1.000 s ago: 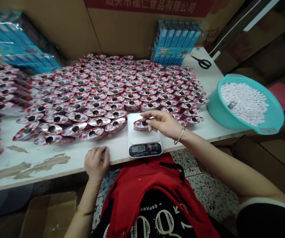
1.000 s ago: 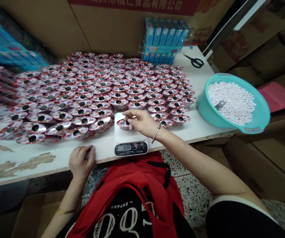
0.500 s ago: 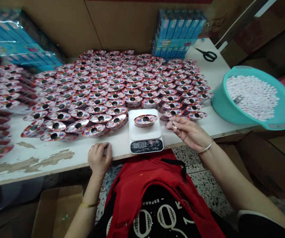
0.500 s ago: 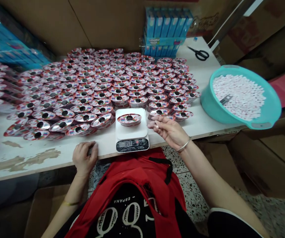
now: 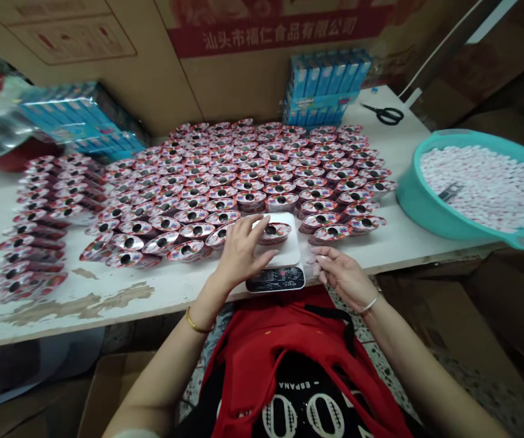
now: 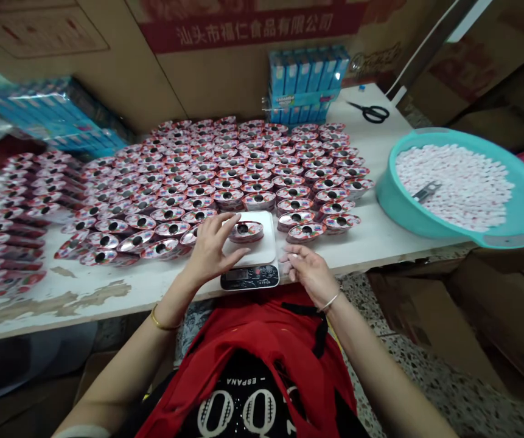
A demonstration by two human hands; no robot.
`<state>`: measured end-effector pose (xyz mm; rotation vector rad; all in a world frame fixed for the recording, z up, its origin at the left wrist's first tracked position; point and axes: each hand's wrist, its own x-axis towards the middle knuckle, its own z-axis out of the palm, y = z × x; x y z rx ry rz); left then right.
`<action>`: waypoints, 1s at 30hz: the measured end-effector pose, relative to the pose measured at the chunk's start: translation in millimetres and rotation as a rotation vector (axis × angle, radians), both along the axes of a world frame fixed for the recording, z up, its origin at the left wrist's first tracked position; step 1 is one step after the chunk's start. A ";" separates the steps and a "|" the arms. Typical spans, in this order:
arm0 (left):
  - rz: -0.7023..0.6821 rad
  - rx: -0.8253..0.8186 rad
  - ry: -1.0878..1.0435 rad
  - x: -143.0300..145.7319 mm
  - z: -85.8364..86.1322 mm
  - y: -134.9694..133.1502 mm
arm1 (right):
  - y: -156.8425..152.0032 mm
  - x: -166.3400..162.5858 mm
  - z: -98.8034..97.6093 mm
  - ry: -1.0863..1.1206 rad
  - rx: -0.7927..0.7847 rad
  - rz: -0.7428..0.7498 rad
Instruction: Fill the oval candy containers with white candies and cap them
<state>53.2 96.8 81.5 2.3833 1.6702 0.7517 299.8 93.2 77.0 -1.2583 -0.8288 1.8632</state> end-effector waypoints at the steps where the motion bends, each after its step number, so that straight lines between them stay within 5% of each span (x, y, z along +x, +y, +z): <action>1: 0.001 -0.011 -0.004 -0.7 -0.7 1.1 | 4.6 -7.5 9.3 -0.020 0.083 0.037; 6: 0.080 -0.004 -0.052 -15.0 -7.2 -12.5 | 41.0 -54.2 33.6 -0.115 0.404 0.255; 13: 0.165 -0.005 -0.079 -26.4 -7.9 -31.9 | 57.2 -74.0 32.3 -0.052 0.470 0.284; 18: 0.162 0.041 -0.130 -25.3 -5.3 -26.9 | 52.8 -38.5 44.1 0.047 0.340 0.089; 23: 0.137 0.071 -0.149 -22.3 -5.1 -18.6 | 36.3 4.4 24.1 0.036 0.115 -0.110; 30: 0.153 0.077 -0.147 -23.0 -8.9 -14.1 | 7.5 18.5 7.9 -0.013 -0.036 -0.087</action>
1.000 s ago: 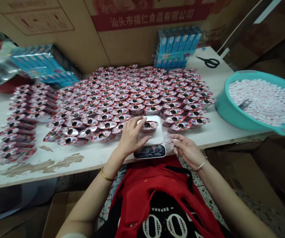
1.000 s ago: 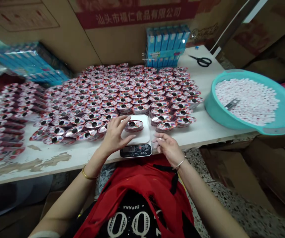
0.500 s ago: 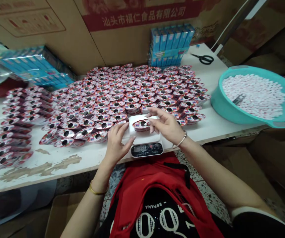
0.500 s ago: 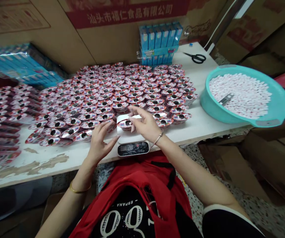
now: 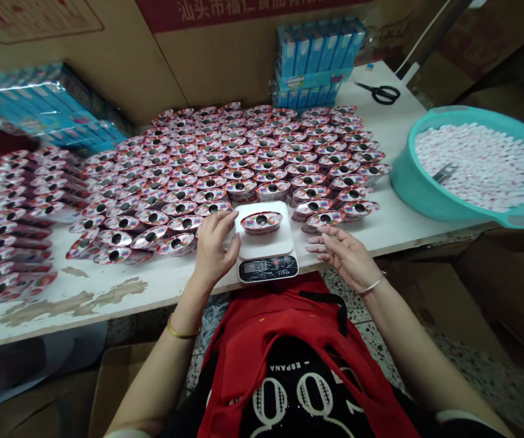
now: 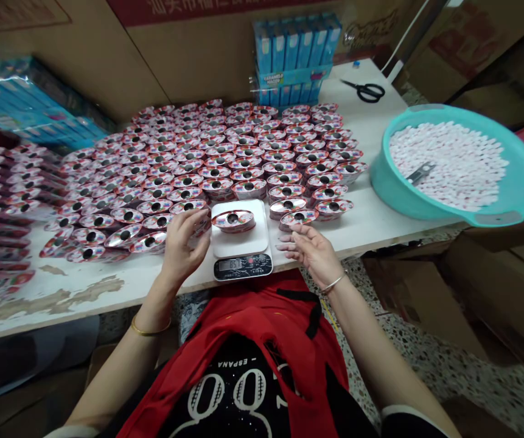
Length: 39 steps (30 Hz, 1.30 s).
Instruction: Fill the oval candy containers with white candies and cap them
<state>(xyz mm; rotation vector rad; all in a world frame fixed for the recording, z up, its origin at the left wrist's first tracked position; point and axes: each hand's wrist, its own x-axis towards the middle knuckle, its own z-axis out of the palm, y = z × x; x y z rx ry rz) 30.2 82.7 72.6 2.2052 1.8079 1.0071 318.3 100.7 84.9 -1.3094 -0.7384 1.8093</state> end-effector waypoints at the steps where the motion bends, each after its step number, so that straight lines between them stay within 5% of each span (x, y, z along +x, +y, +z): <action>1: -0.008 0.008 0.011 1.2 0.4 0.4 | -1.5 -2.0 -0.2 -0.013 -0.006 0.001; 8: -0.225 0.006 0.240 22.9 4.6 9.0 | -2.1 -18.8 2.2 -0.027 0.028 0.068; 22: 0.083 0.081 0.011 -10.1 9.1 -1.2 | -10.7 -15.8 -13.6 -0.061 -0.034 0.025; 39: 0.052 0.007 -0.006 1.4 4.6 11.0 | -15.5 -14.2 -19.7 -0.108 -0.023 0.037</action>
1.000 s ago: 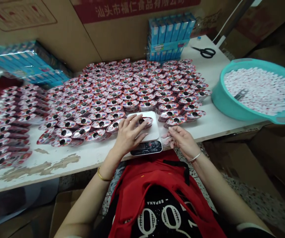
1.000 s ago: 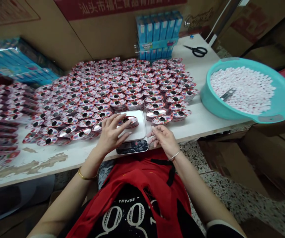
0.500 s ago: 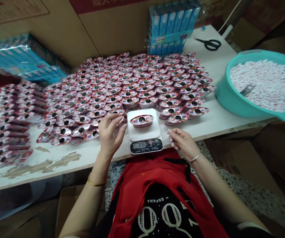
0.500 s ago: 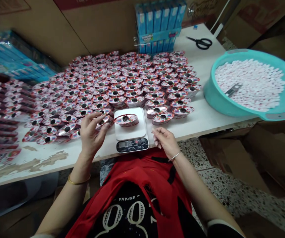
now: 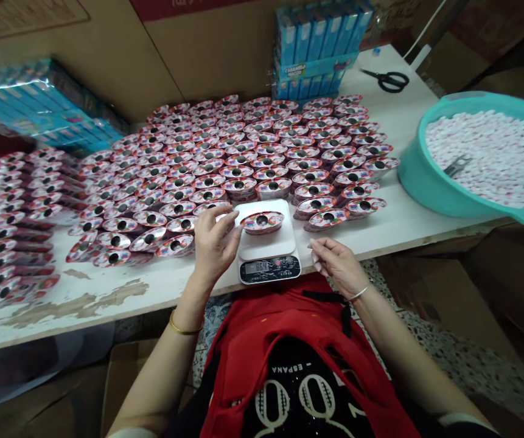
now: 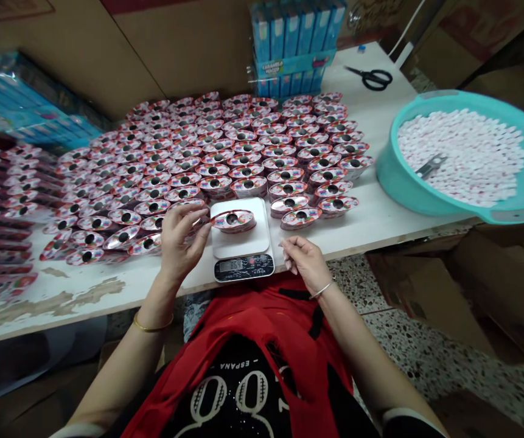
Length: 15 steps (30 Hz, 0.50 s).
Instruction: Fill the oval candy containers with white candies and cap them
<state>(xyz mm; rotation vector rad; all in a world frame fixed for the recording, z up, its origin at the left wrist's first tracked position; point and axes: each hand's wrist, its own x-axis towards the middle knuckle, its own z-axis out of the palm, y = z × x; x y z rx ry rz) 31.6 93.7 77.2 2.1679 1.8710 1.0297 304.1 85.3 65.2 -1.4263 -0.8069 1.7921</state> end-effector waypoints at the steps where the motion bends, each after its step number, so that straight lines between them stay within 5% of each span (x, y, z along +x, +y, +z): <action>1: -0.009 -0.011 0.003 1.8 0.0 1.5 | -0.5 -0.4 1.3 -0.003 -0.002 0.004; 4: -0.073 -0.033 0.020 8.7 -1.1 5.1 | 2.8 -8.7 11.5 -0.050 0.085 0.011; 11: -0.111 -0.066 0.039 13.3 -4.6 -0.2 | 45.2 -68.9 42.4 -0.371 0.846 0.122; 15: -0.132 -0.064 0.004 10.6 -4.8 0.4 | 57.8 -78.5 38.1 -0.470 0.944 0.192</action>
